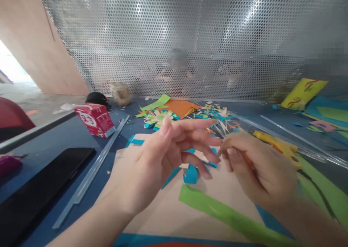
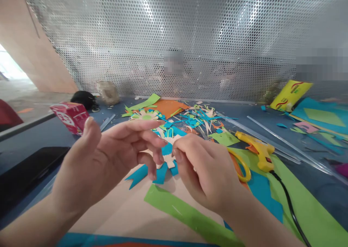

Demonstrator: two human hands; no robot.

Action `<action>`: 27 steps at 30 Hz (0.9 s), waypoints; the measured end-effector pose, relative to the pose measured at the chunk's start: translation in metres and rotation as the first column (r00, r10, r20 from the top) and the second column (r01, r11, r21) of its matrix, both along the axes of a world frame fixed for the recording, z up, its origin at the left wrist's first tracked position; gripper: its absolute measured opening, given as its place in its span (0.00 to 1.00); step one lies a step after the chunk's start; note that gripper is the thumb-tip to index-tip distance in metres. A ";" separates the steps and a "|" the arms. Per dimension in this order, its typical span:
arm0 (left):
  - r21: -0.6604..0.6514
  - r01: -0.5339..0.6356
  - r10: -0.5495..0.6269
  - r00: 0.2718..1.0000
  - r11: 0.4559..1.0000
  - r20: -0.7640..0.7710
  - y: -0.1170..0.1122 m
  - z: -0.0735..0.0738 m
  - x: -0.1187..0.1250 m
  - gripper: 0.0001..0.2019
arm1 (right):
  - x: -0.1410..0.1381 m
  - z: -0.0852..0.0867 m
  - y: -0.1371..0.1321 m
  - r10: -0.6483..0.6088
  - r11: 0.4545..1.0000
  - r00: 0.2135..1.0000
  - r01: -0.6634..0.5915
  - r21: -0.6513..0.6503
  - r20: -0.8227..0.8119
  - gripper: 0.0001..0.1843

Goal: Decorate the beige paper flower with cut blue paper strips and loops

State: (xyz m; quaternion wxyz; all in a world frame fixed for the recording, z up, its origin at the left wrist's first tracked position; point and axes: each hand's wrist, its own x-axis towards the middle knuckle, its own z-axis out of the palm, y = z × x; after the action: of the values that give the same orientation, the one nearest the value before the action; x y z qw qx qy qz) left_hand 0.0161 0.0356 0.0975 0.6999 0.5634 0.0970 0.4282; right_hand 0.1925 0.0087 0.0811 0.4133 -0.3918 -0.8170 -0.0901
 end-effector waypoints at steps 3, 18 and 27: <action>0.008 0.014 -0.014 1.000 1.000 -0.028 -0.001 0.000 0.000 0.26 | 0.000 0.002 -0.001 0.032 0.999 0.999 -0.032 0.003 0.011 0.07; 0.247 -0.119 0.170 0.966 0.962 -0.195 -0.005 -0.006 -0.004 0.26 | 0.003 0.000 0.004 -0.056 0.998 0.978 0.051 0.027 0.200 0.06; 0.255 -0.154 0.215 0.948 0.955 -0.233 -0.003 -0.010 -0.004 0.24 | 0.006 -0.004 0.008 -0.105 0.992 0.965 0.118 -0.038 0.241 0.06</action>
State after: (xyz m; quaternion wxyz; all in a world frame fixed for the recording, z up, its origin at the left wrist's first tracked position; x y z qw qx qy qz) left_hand 0.0125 0.0322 0.0875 0.5666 0.6812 0.1889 0.4234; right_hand 0.1980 0.0169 0.0775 0.2960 -0.4340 -0.8395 -0.1384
